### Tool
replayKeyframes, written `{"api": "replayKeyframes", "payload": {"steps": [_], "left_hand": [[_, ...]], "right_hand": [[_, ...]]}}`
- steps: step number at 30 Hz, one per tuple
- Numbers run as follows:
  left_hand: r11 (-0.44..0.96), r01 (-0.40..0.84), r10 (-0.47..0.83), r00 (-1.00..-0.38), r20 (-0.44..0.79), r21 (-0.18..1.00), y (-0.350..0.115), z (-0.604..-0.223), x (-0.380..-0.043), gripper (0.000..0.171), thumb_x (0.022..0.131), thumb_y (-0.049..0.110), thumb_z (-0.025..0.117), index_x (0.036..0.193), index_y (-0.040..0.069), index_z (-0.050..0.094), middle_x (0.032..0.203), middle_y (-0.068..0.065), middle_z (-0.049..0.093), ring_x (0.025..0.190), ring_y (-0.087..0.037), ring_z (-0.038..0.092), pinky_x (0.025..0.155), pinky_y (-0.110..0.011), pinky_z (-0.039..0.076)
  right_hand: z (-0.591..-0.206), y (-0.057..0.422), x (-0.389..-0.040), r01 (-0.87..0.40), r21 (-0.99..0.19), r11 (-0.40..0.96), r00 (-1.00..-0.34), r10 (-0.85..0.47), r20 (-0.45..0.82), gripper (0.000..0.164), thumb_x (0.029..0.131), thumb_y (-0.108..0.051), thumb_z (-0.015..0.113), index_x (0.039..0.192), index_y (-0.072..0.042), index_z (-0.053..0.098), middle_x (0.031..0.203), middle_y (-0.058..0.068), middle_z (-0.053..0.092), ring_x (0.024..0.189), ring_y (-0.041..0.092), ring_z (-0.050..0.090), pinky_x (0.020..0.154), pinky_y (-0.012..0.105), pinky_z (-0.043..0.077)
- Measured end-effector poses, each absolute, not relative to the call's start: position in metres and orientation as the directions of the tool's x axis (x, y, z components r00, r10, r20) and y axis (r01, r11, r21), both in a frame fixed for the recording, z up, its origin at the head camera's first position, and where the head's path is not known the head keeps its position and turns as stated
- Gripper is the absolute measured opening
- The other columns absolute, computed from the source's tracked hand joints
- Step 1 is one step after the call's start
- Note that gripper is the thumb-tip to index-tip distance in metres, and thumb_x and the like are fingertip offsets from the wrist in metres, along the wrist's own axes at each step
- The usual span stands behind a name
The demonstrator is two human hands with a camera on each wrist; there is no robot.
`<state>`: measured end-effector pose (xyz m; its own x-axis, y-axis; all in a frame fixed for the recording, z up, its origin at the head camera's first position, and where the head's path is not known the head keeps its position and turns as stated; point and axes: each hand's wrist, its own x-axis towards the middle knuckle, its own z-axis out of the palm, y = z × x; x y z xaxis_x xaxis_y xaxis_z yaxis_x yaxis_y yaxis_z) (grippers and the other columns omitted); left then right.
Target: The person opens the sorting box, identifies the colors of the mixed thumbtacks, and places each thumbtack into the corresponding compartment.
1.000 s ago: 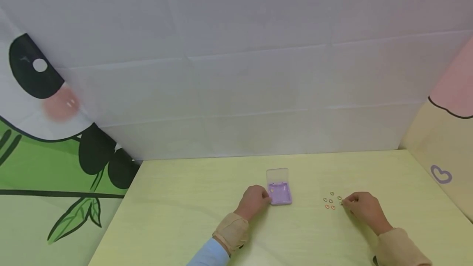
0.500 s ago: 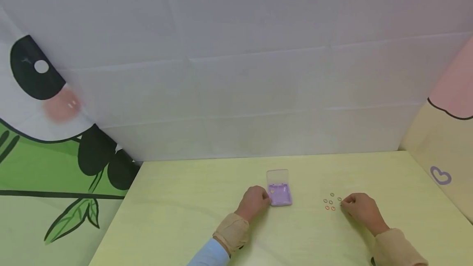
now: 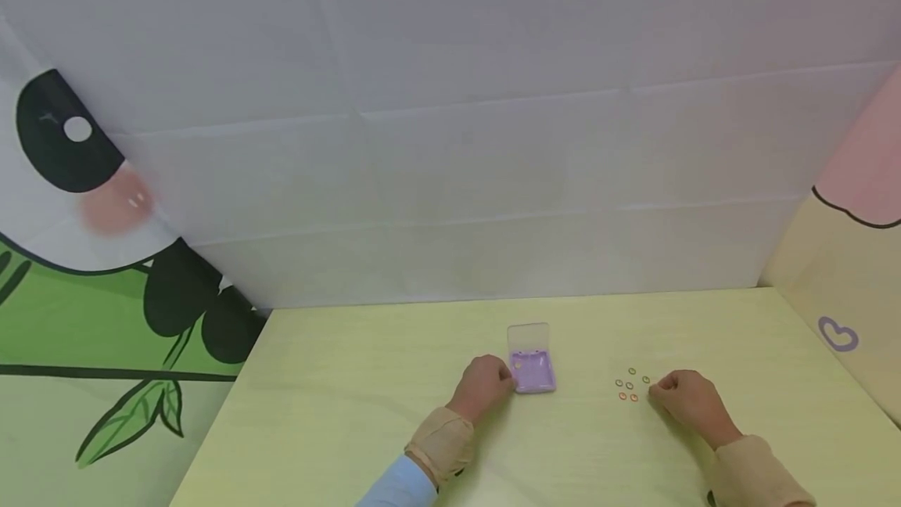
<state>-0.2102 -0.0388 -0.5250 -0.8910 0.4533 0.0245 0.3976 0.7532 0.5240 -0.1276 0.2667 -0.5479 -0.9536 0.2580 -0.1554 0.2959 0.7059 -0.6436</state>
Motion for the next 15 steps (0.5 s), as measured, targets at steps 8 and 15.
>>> {"api": "replayKeyframes", "payload": {"steps": [8,15], "left_hand": [[0.75,0.391,0.448,-0.893,0.025,0.533,-0.0382,-0.5284,-0.2111,0.015,0.082,0.009,0.069,0.078,-0.005,0.074,0.079,-0.015,0.075,0.066,-0.018,0.059,0.065,-0.036,0.056],[0.746,0.391,0.444,-0.895,0.034,0.539,-0.0379,-0.5295,-0.2104,0.014,0.081,0.009,0.069,0.077,-0.004,0.074,0.078,-0.015,0.074,0.066,-0.018,0.058,0.064,-0.037,0.055]], "right_hand": [[-0.5501,0.2716,-0.1267,0.308,-0.67,0.676,-0.949,0.265,-0.168,0.026,0.086,-0.019,0.055,0.08,0.004,0.066,0.068,0.005,0.057,0.062,0.017,0.046,0.056,0.03,0.037],[-0.5486,0.2716,-0.1287,0.308,-0.762,0.569,-0.949,0.241,-0.204,0.037,0.094,-0.024,0.051,0.099,0.009,0.066,0.068,0.001,0.055,0.066,0.015,0.045,0.059,0.03,0.038]]}}
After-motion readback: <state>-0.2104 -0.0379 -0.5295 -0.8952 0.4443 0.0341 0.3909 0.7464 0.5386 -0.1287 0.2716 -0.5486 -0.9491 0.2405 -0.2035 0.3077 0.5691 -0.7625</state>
